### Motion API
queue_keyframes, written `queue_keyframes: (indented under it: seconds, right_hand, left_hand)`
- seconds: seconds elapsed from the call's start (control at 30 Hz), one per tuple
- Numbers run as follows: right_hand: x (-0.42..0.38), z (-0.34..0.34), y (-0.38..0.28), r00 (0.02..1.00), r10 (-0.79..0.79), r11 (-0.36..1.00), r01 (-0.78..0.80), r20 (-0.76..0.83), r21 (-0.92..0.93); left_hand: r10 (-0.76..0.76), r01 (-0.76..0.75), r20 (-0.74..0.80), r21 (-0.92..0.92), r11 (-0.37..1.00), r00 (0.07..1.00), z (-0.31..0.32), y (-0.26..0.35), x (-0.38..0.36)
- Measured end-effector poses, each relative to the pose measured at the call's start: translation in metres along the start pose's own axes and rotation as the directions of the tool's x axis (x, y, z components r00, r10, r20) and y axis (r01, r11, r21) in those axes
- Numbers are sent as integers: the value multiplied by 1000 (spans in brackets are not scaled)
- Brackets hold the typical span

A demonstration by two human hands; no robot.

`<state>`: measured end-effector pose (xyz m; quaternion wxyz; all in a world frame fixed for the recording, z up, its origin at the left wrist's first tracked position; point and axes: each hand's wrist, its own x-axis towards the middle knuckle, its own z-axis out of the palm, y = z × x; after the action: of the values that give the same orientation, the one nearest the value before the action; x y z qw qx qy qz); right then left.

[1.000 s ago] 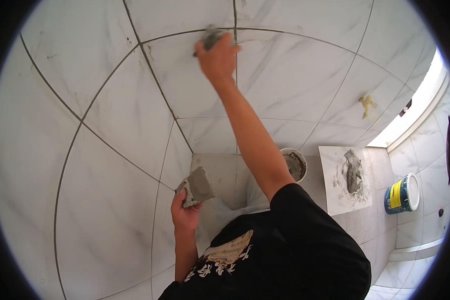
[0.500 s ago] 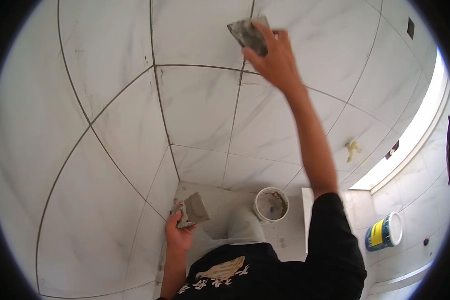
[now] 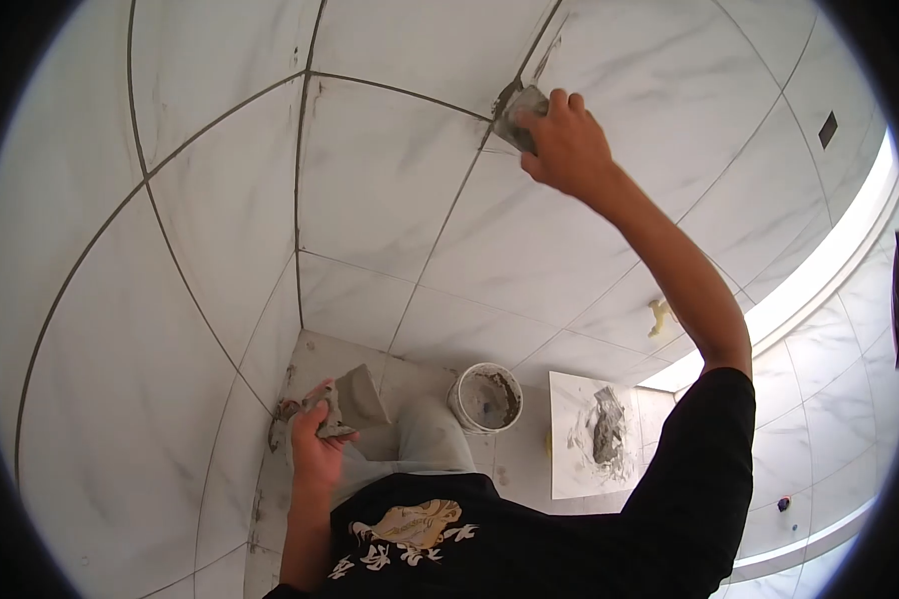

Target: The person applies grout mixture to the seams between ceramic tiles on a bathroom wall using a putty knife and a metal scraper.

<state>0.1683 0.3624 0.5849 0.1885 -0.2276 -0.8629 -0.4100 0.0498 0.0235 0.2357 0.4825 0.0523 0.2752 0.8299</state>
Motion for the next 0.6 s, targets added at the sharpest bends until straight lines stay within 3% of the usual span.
queue_keyframes:
  seconds: [0.03,0.13,0.17,0.2,0.27,0.43,0.53,0.57,0.6]
  right_hand:
    - [11,-25,-2,992,101,993,-106,75,60]
    - [59,-49,28,902,313,949,-290,-296,119]
    - [71,-62,34,881,352,935,-346,-315,78]
    - [74,-77,27,874,377,926,-358,-306,121]
    - [78,-41,37,880,406,913,-399,-247,80]
    - [10,38,-43,941,309,949,-296,-140,107]
    - [-9,27,-61,935,240,945,-287,263,157]
    - [-3,18,-53,939,245,946,-286,243,151]
    - [5,4,-40,959,262,948,-277,112,156]
  left_hand:
    - [30,-30,6,11,999,1000,2,4,3]
    - [34,-34,-2,0,999,999,3,9,7]
    - [26,-26,-7,-2,1000,1000,4,9,6]
    - [28,-28,23,-1,1000,999,5,9,7]
    - [36,-35,52,-8,999,998,4,10,9]
    - [15,-13,35,-58,998,999,-1,0,10]
    - [-18,18,40,-7,1000,999,-4,0,10]
    - [-3,4,56,-11,1000,998,-4,2,11]
    - [-1,1,35,-7,1000,999,-4,3,8]
